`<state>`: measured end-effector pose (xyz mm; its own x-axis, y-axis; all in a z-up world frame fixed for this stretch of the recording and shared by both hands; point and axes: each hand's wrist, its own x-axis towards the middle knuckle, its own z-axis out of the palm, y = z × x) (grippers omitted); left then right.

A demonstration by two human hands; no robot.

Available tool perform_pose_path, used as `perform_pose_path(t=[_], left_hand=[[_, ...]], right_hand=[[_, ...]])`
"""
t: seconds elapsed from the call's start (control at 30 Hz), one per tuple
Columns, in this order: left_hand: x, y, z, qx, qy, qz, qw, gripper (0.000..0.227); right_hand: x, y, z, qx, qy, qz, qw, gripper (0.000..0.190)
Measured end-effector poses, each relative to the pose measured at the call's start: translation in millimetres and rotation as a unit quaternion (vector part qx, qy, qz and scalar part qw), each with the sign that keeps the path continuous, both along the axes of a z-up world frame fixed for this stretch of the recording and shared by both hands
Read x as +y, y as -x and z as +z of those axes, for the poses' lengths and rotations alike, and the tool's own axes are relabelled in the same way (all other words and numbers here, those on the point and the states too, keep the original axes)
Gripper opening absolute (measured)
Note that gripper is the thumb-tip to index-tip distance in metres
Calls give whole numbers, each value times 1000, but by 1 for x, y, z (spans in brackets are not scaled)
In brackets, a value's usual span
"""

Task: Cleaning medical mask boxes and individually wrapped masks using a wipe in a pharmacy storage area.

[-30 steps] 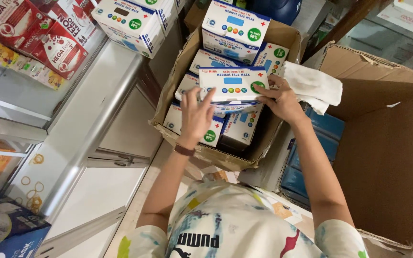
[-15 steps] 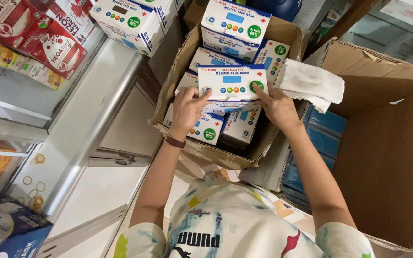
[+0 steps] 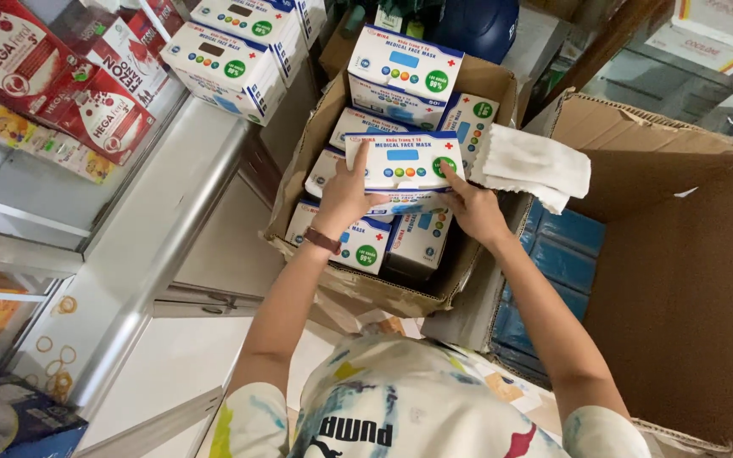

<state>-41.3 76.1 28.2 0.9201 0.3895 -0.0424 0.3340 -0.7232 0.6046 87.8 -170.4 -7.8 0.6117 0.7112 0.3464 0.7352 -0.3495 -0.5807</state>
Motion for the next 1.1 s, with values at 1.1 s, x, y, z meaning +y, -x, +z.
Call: perform_pose_path(t=[1.1], left_hand=[[133, -83, -53, -70, -190, -14, 979, 100]], right_hand=[[93, -45, -9, -103, 61, -7, 993, 81]])
